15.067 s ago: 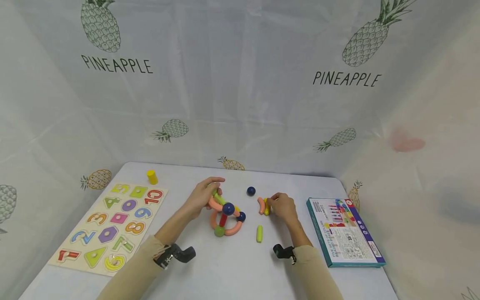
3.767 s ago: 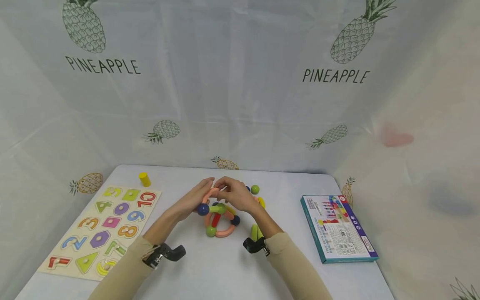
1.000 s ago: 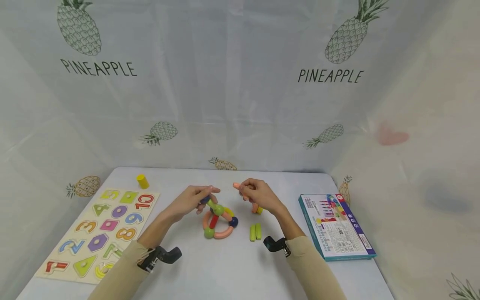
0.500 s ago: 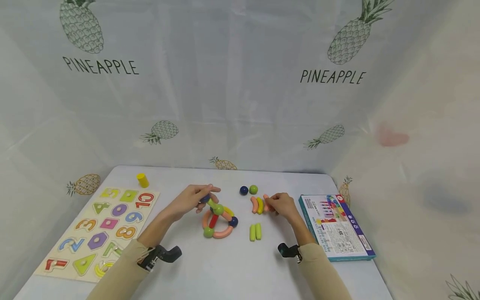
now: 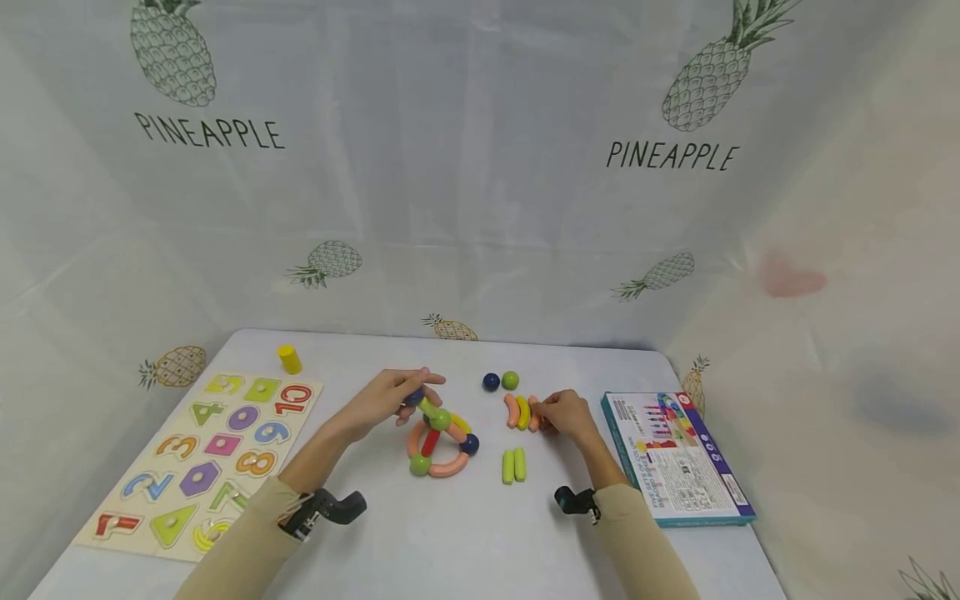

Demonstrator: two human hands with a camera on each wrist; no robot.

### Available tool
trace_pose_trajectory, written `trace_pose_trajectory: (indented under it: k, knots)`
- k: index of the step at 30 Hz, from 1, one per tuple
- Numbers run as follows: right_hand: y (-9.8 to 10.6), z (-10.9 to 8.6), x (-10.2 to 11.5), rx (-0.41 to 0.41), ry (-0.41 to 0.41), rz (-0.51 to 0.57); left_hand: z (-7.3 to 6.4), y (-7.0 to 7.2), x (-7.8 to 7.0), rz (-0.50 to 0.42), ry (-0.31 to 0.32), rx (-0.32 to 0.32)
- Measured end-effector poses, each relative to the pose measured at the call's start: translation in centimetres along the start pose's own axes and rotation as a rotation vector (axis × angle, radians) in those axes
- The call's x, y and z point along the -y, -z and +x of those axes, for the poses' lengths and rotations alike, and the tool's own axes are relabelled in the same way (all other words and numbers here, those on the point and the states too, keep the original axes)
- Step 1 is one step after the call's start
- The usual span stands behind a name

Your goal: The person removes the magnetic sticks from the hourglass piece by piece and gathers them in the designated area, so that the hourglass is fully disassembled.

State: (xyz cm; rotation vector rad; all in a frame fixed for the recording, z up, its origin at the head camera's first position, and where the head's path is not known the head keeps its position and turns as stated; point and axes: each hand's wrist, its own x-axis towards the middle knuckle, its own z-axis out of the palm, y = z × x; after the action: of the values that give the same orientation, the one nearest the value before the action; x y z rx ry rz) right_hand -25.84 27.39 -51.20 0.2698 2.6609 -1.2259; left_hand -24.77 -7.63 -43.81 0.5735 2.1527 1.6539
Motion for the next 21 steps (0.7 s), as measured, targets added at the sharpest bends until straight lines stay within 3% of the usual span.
trace_pose_trajectory:
  k: [15, 21]
  knots:
    - [-0.4, 0.2, 0.3, 0.005, -0.002, 0.023, 0.1, 0.1, 0.0, -0.009, -0.009, 0.017]
    - [0.0, -0.1, 1.3, -0.090, 0.058, -0.025, 0.0, 0.2, -0.2, -0.014, -0.013, 0.024]
